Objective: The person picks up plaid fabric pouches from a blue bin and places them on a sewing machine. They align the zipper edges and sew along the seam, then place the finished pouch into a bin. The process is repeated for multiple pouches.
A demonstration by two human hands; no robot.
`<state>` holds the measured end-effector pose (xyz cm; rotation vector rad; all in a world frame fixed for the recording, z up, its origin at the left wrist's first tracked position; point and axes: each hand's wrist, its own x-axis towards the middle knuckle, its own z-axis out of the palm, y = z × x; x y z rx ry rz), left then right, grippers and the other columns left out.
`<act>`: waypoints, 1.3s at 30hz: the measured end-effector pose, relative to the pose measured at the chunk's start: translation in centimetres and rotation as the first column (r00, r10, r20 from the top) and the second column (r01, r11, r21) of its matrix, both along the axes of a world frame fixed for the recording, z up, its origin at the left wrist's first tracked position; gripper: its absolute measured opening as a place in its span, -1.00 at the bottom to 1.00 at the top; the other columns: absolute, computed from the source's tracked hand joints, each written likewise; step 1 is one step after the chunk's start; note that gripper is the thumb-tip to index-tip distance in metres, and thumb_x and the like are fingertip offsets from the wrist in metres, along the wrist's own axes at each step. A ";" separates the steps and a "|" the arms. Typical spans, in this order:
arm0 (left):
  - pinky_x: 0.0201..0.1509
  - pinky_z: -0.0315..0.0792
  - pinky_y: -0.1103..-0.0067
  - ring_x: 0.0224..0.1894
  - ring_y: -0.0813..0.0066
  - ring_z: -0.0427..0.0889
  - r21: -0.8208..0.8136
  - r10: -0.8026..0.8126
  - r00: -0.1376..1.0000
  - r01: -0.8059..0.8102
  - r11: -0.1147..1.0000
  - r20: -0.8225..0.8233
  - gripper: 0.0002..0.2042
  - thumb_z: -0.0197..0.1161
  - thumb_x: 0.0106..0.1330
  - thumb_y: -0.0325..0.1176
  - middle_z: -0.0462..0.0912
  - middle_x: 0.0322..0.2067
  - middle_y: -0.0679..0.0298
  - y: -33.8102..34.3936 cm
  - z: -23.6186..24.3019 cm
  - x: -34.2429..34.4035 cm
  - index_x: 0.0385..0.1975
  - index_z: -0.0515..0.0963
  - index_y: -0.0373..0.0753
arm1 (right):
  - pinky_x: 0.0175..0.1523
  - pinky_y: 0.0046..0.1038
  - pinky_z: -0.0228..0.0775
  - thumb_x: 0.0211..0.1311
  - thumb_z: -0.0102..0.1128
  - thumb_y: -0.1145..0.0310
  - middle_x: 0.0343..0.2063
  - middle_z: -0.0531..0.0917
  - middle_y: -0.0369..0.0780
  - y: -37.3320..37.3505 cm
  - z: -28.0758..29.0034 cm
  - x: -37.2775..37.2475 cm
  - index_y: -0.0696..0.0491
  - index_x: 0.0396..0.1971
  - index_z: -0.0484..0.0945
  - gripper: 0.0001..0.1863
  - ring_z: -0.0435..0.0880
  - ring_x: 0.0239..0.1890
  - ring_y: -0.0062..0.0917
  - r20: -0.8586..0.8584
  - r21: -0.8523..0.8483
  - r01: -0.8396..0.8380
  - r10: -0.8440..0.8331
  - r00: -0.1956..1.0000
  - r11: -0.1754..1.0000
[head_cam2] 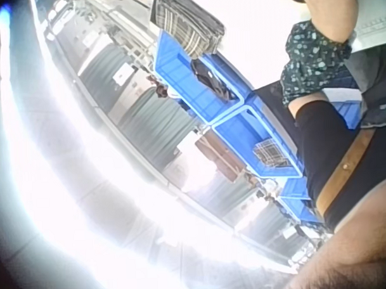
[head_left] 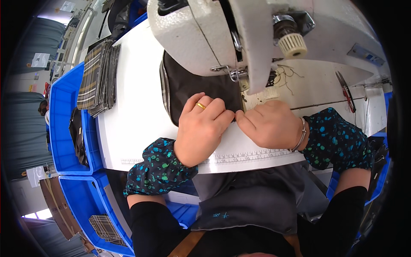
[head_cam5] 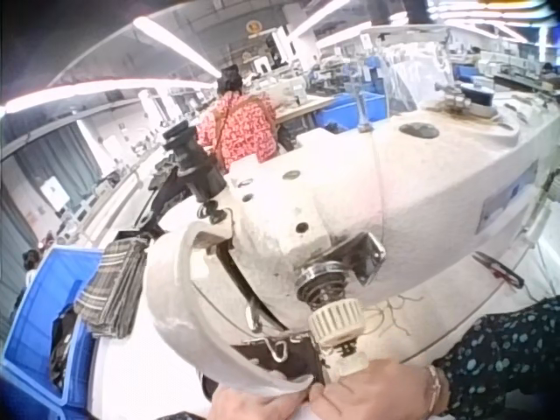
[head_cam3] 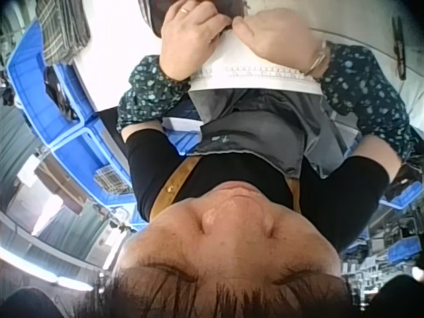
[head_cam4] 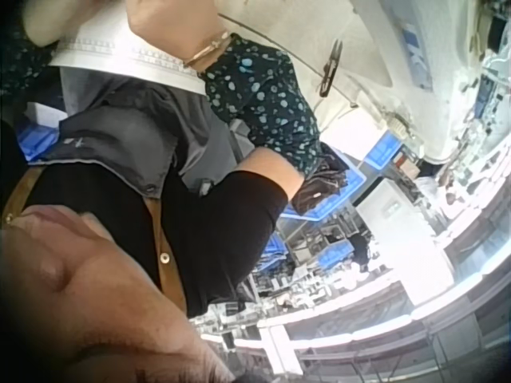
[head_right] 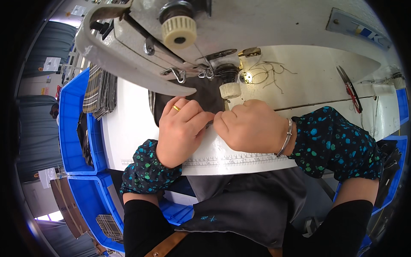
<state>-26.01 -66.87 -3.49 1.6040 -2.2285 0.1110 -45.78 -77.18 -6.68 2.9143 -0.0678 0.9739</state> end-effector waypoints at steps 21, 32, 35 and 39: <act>0.18 0.49 0.35 -0.08 0.30 0.63 -0.094 0.014 0.999 -0.018 0.995 -0.038 -0.72 0.34 -0.02 -0.52 0.71 -0.19 0.37 -2.2 -1.2 1.5 -0.25 0.76 -0.18 | -0.57 -0.34 0.39 -0.04 0.32 0.37 -0.68 0.56 -0.29 -3.0 -0.6 0.4 0.04 -0.29 0.75 -0.75 0.59 -0.67 -0.43 -0.046 0.007 0.135 -0.135 0.990 0.991; 0.18 0.51 0.38 -0.05 0.41 0.64 -0.167 -0.039 0.993 0.057 0.984 0.114 -0.75 0.30 0.07 -0.39 0.75 -0.18 0.40 -2.3 -1.3 1.5 -0.25 0.77 -0.20 | -0.50 -0.29 0.43 0.00 0.33 0.35 -0.70 0.59 -0.29 -2.6 0.9 -0.1 0.00 -0.41 0.72 -0.88 0.67 -0.61 -0.40 -0.181 0.119 0.151 -0.128 0.975 0.981; 0.17 0.52 0.38 -0.05 0.40 0.64 -0.165 -0.045 0.994 0.061 0.984 0.104 -0.75 0.31 0.06 -0.39 0.76 -0.18 0.40 -2.5 -1.4 1.5 -0.25 0.77 -0.20 | -0.46 -0.30 0.46 0.08 0.32 0.36 -0.69 0.60 -0.29 -2.5 0.8 -0.1 -0.01 -0.34 0.70 -0.88 0.69 -0.58 -0.38 -0.223 0.134 0.146 -0.114 0.968 0.980; 0.14 0.53 0.41 -0.07 0.39 0.66 -0.140 -0.034 0.998 0.041 0.989 0.050 -0.73 0.33 0.04 -0.42 0.77 -0.18 0.39 -3.1 -1.9 1.9 -0.23 0.78 -0.19 | -0.44 -0.30 0.47 0.12 0.30 0.38 -0.70 0.58 -0.28 -2.6 0.4 -0.1 -0.02 -0.39 0.69 -0.93 0.69 -0.58 -0.38 -0.222 0.113 0.172 -0.144 0.964 0.979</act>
